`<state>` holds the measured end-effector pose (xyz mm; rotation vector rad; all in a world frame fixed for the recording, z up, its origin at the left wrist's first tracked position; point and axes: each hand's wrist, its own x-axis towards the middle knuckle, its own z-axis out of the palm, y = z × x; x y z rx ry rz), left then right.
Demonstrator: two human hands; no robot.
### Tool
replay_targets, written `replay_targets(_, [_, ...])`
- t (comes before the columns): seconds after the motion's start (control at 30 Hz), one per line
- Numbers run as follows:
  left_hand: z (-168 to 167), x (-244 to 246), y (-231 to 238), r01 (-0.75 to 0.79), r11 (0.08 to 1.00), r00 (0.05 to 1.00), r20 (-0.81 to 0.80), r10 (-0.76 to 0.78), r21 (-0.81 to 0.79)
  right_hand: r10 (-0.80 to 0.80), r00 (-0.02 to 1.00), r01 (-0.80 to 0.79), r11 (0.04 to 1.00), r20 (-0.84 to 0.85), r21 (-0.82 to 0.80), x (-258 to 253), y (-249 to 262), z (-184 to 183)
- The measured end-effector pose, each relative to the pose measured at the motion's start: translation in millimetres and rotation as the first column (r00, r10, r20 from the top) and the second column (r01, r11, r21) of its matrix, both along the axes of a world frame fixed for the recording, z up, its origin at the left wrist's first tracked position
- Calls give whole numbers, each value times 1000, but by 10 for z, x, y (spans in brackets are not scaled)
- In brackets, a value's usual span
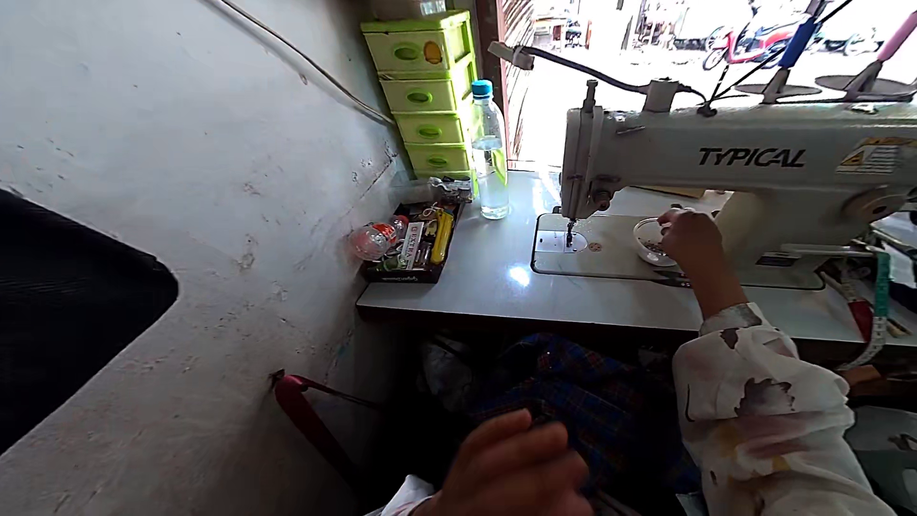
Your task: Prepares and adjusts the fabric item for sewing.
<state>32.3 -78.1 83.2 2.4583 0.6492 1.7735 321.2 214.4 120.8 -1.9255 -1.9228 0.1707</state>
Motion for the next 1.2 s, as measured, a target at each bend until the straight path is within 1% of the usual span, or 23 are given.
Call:
replay_targets(0.03, [-95,-30,124,-129,991,991,-36,130,18,4,1000,-4,1000,-19,28,13,-17,-23])
replay_targets(0.07, [-222,-76,249,-220,975,974,-63,218,-24,5,999,-3,998,-38,56,19,-27,-31])
replay_targets(0.13, [-513,-194,452,-402,896,910,-185,370,-187,-14,998,18,996,-55,84,34,-57,-5])
replay_targets(0.17, [-646,-263,524,-479,838,868,-284,407,-262,-23,998,29,995,-60,93,44,-80,13])
replay_targets(0.2, [-744,-345,567,-520,780,837,-386,387,-347,-24,997,31,993,-67,112,57,-112,24])
replay_targets(0.23, [-800,-429,590,-533,728,823,-463,329,-431,-15,998,24,990,-68,140,67,-151,36])
replay_targets(0.3, [-826,-569,597,-506,637,828,-534,171,-581,-2,998,13,984,-61,178,73,-222,68])
replay_targets(0.33, [-830,-617,599,-471,611,842,-530,98,-636,2,999,8,982,-54,189,75,-244,66])
replay_targets(0.37, [-841,-653,612,-425,602,861,-508,37,-676,2,999,7,983,-47,185,76,-257,60])
replay_targets(0.4, [-870,-683,643,-373,617,880,-475,-1,-693,2,999,5,985,-38,174,81,-263,56])
replay_targets(0.47, [-929,-731,693,-302,640,903,-427,-44,-706,12,1000,-7,985,-29,173,105,-254,45])
replay_targets(0.53, [-951,-761,715,-257,628,918,-388,-78,-735,39,998,-28,979,-52,204,150,-231,5])
replay_targets(0.63, [-960,-799,730,-219,579,931,-346,-116,-785,58,989,-19,963,-138,269,162,-257,-46])
replay_targets(0.7, [-955,-836,738,-230,538,931,-345,-122,-811,97,971,-31,957,-217,288,50,-432,-59])
replay_targets(0.73, [-953,-857,740,-232,522,933,-339,-119,-821,152,958,-80,956,-245,283,-49,-576,-73])
replay_targets(0.8, [-929,-878,745,-226,482,943,-315,-111,-847,341,902,-273,926,-266,261,-329,-956,-154])
replay_targets(0.83, [-911,-873,745,-223,456,947,-302,-108,-861,460,847,-398,881,-266,255,-498,-1179,-227])
replay_targets(0.9, [-883,-847,744,-221,406,953,-285,-105,-887,669,684,-610,743,-291,276,-834,-1535,-479])
replay_targets(0.97, [-868,-802,752,-228,355,955,-280,-100,-907,762,543,-742,632,-353,222,-1099,-1769,-793])
replay_targets(1.0, [-867,-773,763,-243,333,953,-288,-93,-911,771,510,-775,605,-382,185,-1195,-1835,-940])
replay_targets(1.07, [-860,-718,784,-293,284,942,-327,-81,-913,756,516,-785,605,-402,130,-1313,-1861,-1172])
replay_targets(1.13, [-850,-687,804,-354,235,922,-380,-75,-905,726,562,-752,648,-396,122,-1367,-1787,-1347])
replay_targets(1.2, [-843,-683,828,-396,215,903,-421,-84,-893,702,588,-727,676,-401,119,-1385,-1704,-1460])
